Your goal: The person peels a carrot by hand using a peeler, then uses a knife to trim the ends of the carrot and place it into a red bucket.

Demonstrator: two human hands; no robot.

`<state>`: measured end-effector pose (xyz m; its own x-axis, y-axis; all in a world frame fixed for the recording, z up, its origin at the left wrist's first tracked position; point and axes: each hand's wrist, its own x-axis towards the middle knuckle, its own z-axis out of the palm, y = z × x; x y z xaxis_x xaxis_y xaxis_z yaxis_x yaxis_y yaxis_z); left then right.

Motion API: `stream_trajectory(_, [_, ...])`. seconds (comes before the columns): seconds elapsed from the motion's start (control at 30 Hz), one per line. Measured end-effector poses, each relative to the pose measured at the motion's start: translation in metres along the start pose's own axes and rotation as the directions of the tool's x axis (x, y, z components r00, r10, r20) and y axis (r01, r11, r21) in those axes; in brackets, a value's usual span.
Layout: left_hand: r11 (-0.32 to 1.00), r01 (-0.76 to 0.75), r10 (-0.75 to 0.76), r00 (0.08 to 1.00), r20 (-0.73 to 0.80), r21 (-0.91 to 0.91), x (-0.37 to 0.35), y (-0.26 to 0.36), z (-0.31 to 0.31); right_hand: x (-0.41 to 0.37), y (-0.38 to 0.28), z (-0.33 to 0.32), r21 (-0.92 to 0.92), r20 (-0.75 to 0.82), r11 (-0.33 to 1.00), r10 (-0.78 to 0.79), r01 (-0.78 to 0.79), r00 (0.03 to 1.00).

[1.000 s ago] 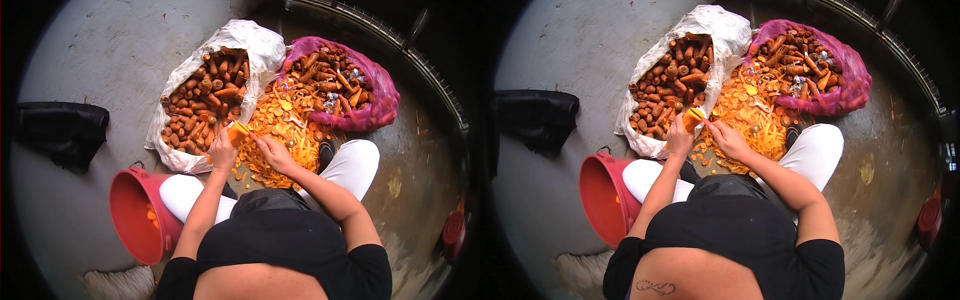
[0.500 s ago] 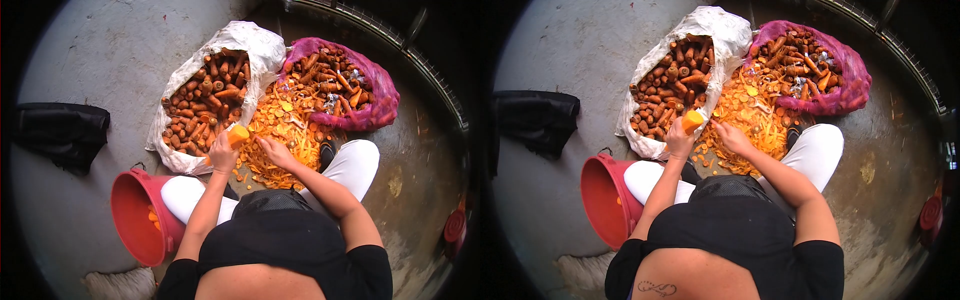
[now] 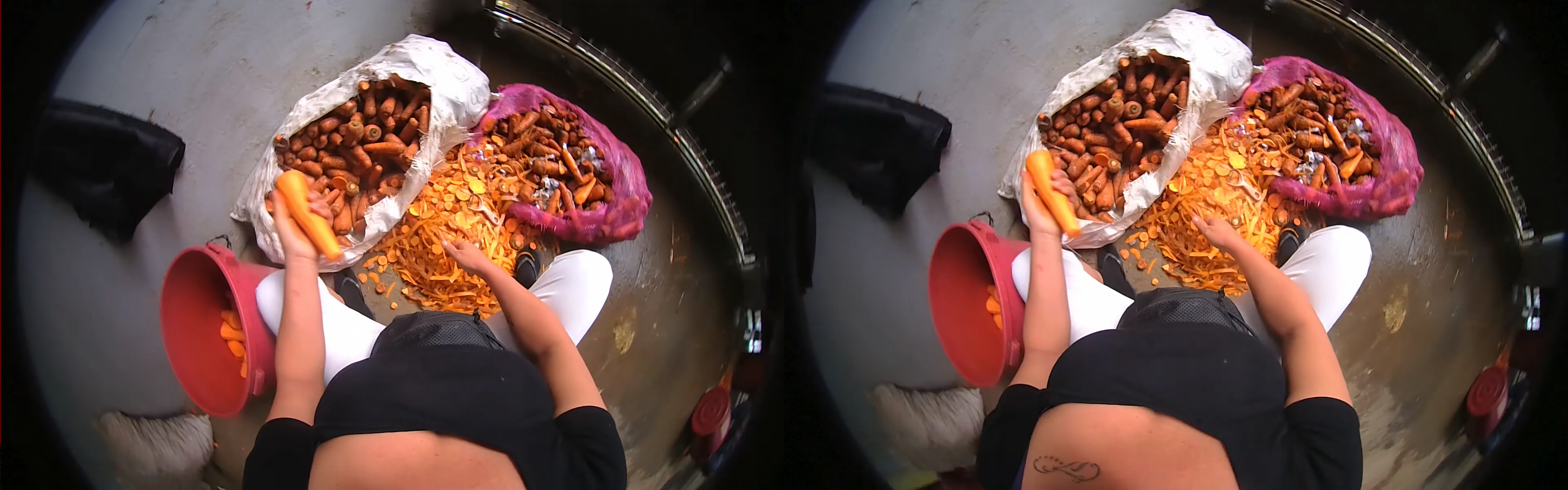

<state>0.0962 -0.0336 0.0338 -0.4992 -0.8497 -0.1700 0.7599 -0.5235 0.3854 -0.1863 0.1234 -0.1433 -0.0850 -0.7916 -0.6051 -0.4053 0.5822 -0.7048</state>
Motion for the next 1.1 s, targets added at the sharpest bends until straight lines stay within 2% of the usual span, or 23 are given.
stream_trajectory(0.03, [0.988, -0.008, 0.018, 0.998, 0.065, -0.157, -0.003, 0.014, -0.003, 0.002, 0.0, 0.002, -0.017, -0.007, 1.0, -0.013, 0.013, 1.0])
stream_trajectory(0.1, [0.946, -0.172, 0.158, 0.985, -0.073, -0.274, -0.012, 0.044, -0.011, 0.007, 0.002, 0.008, -0.051, -0.02, 0.998, -0.038, 0.037, 0.999])
stream_trajectory(0.13, [0.923, -0.259, 0.265, 0.964, -0.018, -0.284, -0.017, 0.057, -0.022, 0.009, 0.001, 0.012, -0.04, -0.066, 0.997, -0.073, 0.071, 0.995])
stream_trajectory(0.17, [0.894, -0.351, 0.347, 0.935, -0.067, -0.279, -0.026, 0.074, -0.033, 0.011, 0.0, 0.014, -0.054, -0.106, 0.994, -0.102, 0.096, 0.989])
stream_trajectory(0.23, [0.852, -0.432, 0.454, 0.891, 0.007, -0.295, -0.051, 0.099, -0.036, 0.016, -0.003, 0.019, -0.084, -0.182, 0.985, -0.163, 0.15, 0.97])
stream_trajectory(0.3, [0.759, -0.642, 0.646, 0.763, 0.002, -0.105, -0.078, 0.115, -0.033, 0.017, -0.013, 0.019, -0.062, -0.202, 0.976, -0.217, 0.209, 0.955])
stream_trajectory(0.33, [0.724, -0.689, 0.677, 0.721, -0.146, -0.043, -0.091, 0.131, -0.034, 0.006, -0.029, 0.017, -0.041, -0.216, 0.973, -0.23, 0.227, 0.949])
stream_trajectory(0.4, [0.545, -0.813, 0.809, 0.446, -0.383, 0.206, -0.106, 0.149, -0.04, 0.005, -0.04, 0.017, -0.02, -0.266, 0.954, -0.294, 0.3, 0.918])
stream_trajectory(0.5, [0.412, -0.735, 0.83, 0.059, -0.554, 0.538, -0.12, 0.171, -0.055, 0.015, -0.037, 0.018, -0.034, -0.289, 0.935, -0.347, 0.353, 0.892])
stream_trajectory(0.53, [0.256, -0.69, 0.842, -0.185, -0.507, 0.677, -0.12, 0.178, -0.064, 0.015, -0.038, 0.017, -0.049, -0.297, 0.941, -0.334, 0.335, 0.895])
stream_trajectory(0.63, [0.404, -0.652, 0.757, -0.156, -0.634, 0.642, -0.127, 0.186, -0.093, 0.023, -0.035, 0.019, -0.107, -0.289, 0.935, -0.354, 0.337, 0.89])
stream_trajectory(0.67, [0.406, -0.592, 0.779, -0.174, -0.603, 0.696, -0.125, 0.183, -0.104, 0.027, -0.033, 0.02, -0.136, -0.279, 0.938, -0.345, 0.319, 0.896])
stream_trajectory(0.7, [0.406, -0.528, 0.799, -0.19, -0.57, 0.746, -0.117, 0.168, -0.077, 0.028, -0.031, 0.019, -0.198, -0.253, 0.94, -0.322, 0.277, 0.912])
stream_trajectory(0.73, [0.445, -0.449, 0.748, -0.289, -0.598, 0.774, -0.107, 0.151, -0.031, 0.028, -0.031, 0.02, -0.206, -0.266, 0.934, -0.34, 0.292, 0.902])
stream_trajectory(0.77, [0.402, -0.349, 0.786, -0.344, -0.514, 0.847, -0.097, 0.148, -0.026, 0.028, -0.031, 0.022, -0.211, -0.28, 0.928, -0.358, 0.307, 0.891])
stream_trajectory(0.8, [0.28, -0.335, 0.864, -0.32, -0.388, 0.9, -0.089, 0.145, -0.023, 0.033, -0.024, 0.024, -0.215, -0.295, 0.915, -0.395, 0.342, 0.87])
stream_trajectory(0.83, [0.073, -0.317, 0.944, -0.285, -0.169, 0.945, -0.078, 0.15, -0.026, 0.033, -0.023, 0.024, -0.214, -0.289, 0.922, -0.376, 0.323, 0.881])
stream_trajectory(0.87, [-0.015, -0.44, 0.98, -0.183, -0.073, 0.898, -0.063, 0.145, -0.03, 0.034, -0.022, 0.024, -0.211, -0.286, 0.929, -0.356, 0.304, 0.89])
stream_trajectory(0.9, [-0.042, -0.548, 0.997, -0.073, 0.002, 0.836, -0.045, 0.144, -0.034, 0.035, -0.02, 0.024, -0.205, -0.286, 0.937, -0.334, 0.283, 0.898])
stream_trajectory(0.93, [-0.011, -0.487, 1.0, 0.018, 0.023, 0.873, -0.025, 0.135, -0.025, 0.039, -0.016, 0.023, -0.216, -0.279, 0.933, -0.341, 0.287, 0.898])
stream_trajectory(1.0, [0.232, -0.534, 0.908, 0.419, 0.016, 0.813, 0.009, 0.109, -0.002, 0.041, -0.017, 0.021, -0.219, -0.27, 0.944, -0.301, 0.246, 0.915])
stream_trajectory(1.07, [0.118, -0.308, 0.658, 0.736, 0.158, 0.944, 0.053, 0.089, -0.028, 0.044, -0.016, 0.02, -0.245, -0.264, 0.953, -0.241, 0.177, 0.934])
stream_trajectory(1.1, [0.022, -0.108, 0.538, 0.839, 0.079, 0.994, 0.059, 0.071, -0.02, 0.048, -0.02, 0.018, -0.27, -0.264, 0.953, -0.207, 0.134, 0.942])
